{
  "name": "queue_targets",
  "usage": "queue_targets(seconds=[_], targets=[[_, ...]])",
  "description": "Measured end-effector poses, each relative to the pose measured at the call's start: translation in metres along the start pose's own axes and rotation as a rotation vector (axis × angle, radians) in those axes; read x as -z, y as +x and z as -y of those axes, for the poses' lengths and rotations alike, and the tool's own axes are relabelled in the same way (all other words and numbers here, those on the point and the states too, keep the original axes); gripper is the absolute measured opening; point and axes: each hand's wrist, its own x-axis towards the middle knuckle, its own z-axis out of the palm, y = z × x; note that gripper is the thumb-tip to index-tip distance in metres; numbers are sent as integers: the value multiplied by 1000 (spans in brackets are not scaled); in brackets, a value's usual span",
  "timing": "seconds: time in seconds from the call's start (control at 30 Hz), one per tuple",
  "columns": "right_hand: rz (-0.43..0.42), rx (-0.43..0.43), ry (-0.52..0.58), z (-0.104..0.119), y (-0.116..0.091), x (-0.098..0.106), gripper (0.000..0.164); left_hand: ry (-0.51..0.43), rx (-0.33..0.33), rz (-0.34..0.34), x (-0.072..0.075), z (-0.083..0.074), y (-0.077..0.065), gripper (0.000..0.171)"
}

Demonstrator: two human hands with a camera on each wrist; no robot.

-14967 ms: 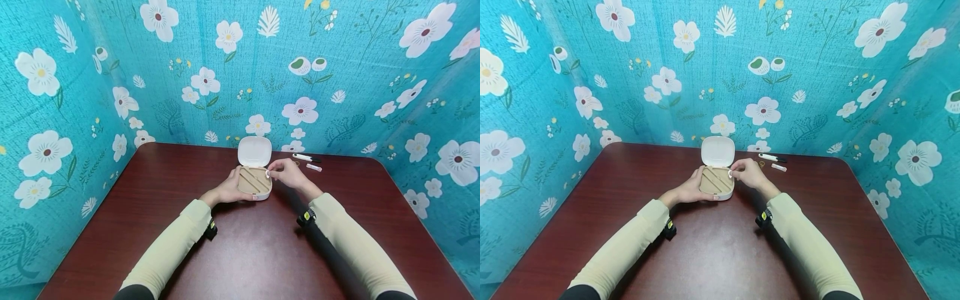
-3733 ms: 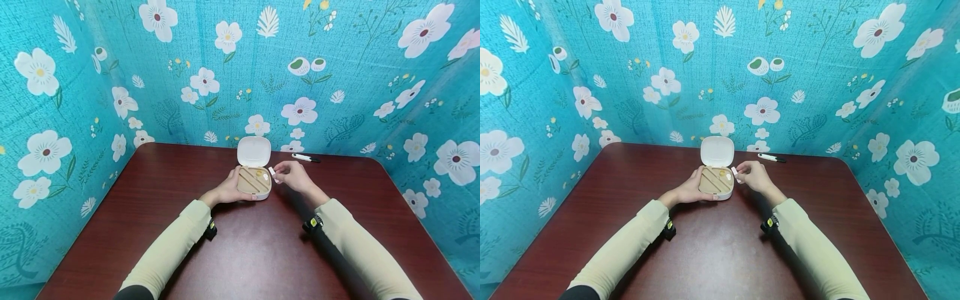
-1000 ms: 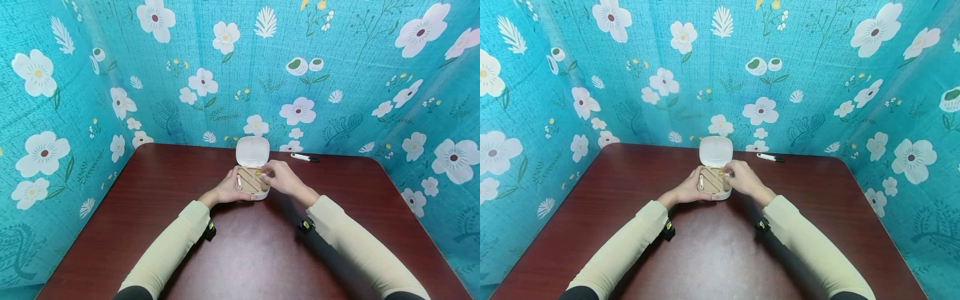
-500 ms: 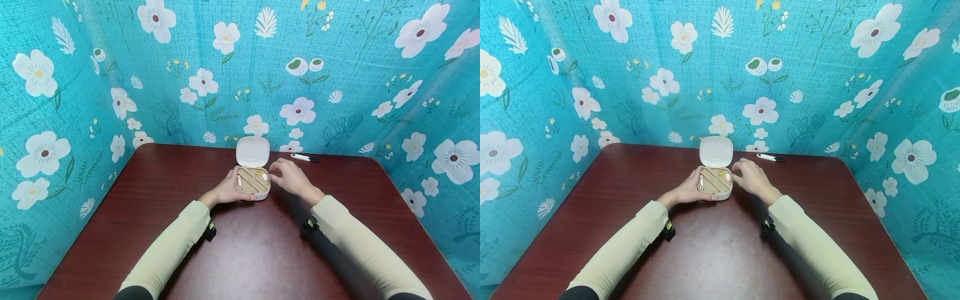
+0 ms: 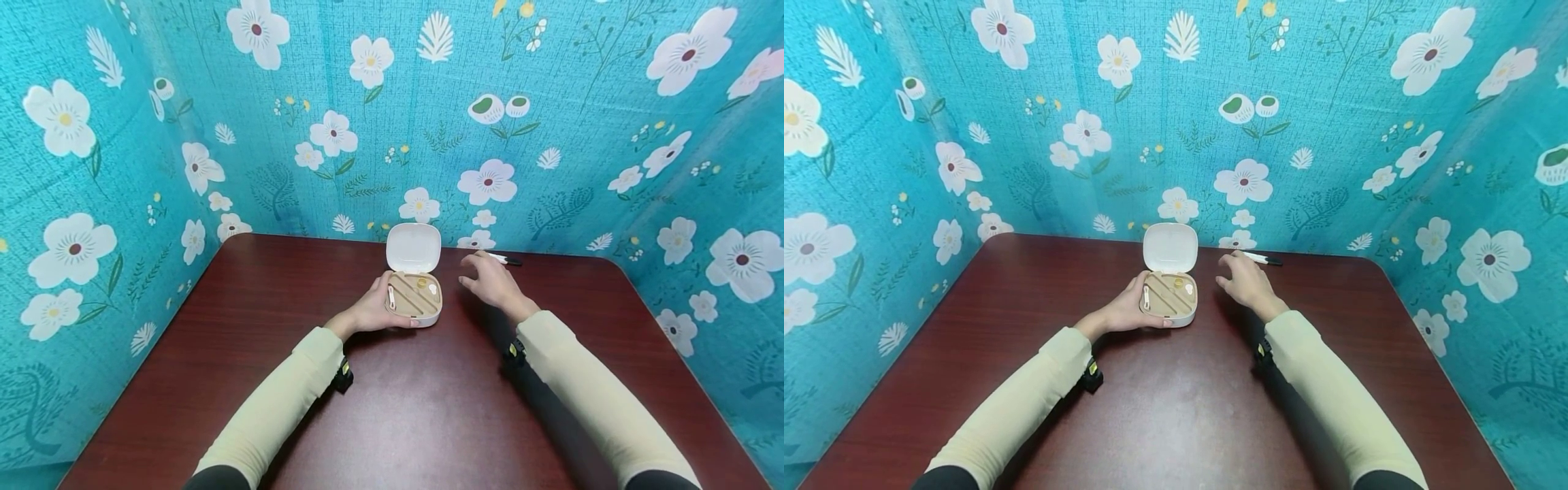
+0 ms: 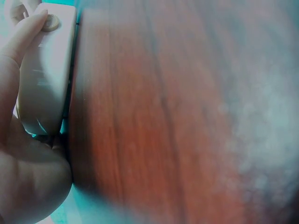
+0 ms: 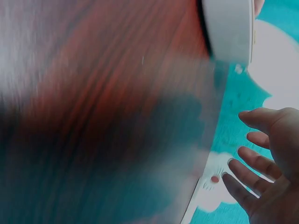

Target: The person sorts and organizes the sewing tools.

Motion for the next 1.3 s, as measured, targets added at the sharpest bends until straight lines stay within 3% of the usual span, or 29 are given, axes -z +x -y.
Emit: queue_targets(seconds=[0.47, 1.07, 1.3], targets=[[31, -155, -58, -48, 17, 13, 54, -12, -14, -6, 4, -9, -6, 108], [140, -209, -41, -81, 19, 6, 71, 33, 17, 24, 3, -8, -4, 112], [138, -208, -44, -81, 22, 1, 64, 49, 24, 22, 3, -7, -3, 111]])
